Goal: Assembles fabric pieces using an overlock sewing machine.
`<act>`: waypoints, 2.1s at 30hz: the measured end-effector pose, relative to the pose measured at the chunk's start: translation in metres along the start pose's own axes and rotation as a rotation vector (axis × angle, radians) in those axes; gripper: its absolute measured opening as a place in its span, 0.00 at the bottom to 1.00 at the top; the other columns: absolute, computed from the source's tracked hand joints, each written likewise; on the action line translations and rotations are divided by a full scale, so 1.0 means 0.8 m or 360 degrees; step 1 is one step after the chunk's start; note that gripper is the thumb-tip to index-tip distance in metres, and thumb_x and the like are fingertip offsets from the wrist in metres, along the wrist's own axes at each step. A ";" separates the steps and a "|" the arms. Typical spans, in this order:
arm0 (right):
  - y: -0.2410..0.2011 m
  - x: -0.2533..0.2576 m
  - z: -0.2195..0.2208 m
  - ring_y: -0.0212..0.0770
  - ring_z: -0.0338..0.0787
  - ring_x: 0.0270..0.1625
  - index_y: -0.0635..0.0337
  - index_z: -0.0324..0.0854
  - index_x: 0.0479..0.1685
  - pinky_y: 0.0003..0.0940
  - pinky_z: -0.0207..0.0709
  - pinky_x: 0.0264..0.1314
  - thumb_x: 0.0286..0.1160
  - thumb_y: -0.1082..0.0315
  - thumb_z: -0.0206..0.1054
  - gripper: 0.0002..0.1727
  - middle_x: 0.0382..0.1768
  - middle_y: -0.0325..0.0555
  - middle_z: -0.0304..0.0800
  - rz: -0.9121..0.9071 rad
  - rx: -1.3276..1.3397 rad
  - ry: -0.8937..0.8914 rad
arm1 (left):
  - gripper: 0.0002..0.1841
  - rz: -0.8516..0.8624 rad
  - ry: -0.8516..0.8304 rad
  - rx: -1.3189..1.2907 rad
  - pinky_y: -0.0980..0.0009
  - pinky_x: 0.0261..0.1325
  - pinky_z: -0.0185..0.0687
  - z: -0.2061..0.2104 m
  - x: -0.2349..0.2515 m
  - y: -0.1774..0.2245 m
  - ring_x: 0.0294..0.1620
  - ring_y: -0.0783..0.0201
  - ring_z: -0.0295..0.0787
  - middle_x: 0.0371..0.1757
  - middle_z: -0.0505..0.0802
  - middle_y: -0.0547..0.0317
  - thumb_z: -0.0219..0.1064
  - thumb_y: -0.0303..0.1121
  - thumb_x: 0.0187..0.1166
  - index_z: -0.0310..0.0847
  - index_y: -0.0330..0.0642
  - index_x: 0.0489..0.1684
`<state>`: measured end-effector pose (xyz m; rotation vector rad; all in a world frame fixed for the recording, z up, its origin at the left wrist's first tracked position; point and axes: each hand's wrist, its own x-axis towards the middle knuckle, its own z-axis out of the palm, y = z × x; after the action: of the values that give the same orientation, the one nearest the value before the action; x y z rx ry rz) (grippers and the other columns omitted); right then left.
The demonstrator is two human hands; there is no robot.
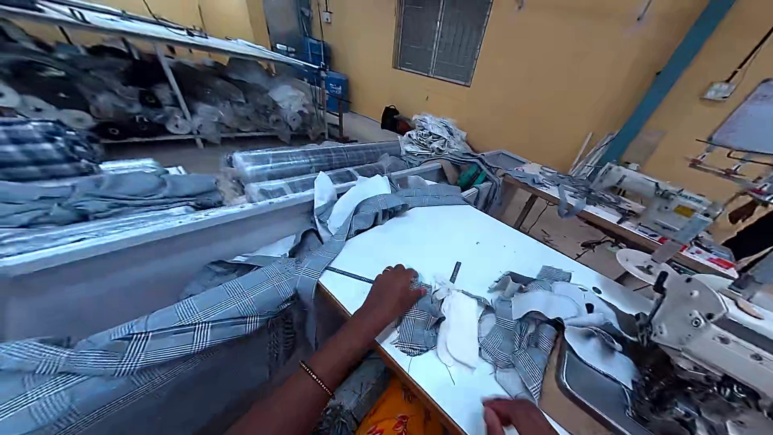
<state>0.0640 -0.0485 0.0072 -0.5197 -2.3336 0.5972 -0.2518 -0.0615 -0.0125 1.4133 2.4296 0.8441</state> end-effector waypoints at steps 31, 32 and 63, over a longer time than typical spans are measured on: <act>0.076 0.144 0.075 0.40 0.89 0.36 0.65 0.87 0.49 0.38 0.84 0.43 0.72 0.62 0.76 0.15 0.38 0.48 0.90 0.0808 0.0239 -0.0289 | 0.12 0.0541 0.0794 -0.0856 0.77 0.43 0.86 0.028 -0.018 -0.035 0.35 0.77 0.89 0.39 0.94 0.65 0.57 0.32 0.87 0.88 0.41 0.51; 0.073 0.144 0.074 0.43 0.88 0.39 0.67 0.87 0.48 0.41 0.83 0.46 0.70 0.60 0.78 0.18 0.40 0.52 0.89 0.0769 0.0160 -0.0308 | 0.11 0.0502 0.0769 -0.1069 0.80 0.39 0.84 0.025 -0.021 -0.035 0.31 0.79 0.85 0.35 0.92 0.68 0.57 0.31 0.87 0.86 0.41 0.53; 0.093 0.148 0.070 0.31 0.84 0.30 0.61 0.89 0.34 0.28 0.81 0.34 0.70 0.70 0.72 0.04 0.35 0.43 0.87 0.0917 0.0427 -0.0269 | 0.26 0.0643 -0.0481 -0.0016 0.41 0.47 0.82 0.006 -0.054 0.055 0.46 0.40 0.89 0.48 0.89 0.39 0.51 0.26 0.85 0.79 0.55 0.80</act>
<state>-0.0423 0.0565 -0.0112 -1.0559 -2.1964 1.2413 -0.1952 -0.0801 0.0039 1.9071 1.9477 0.6549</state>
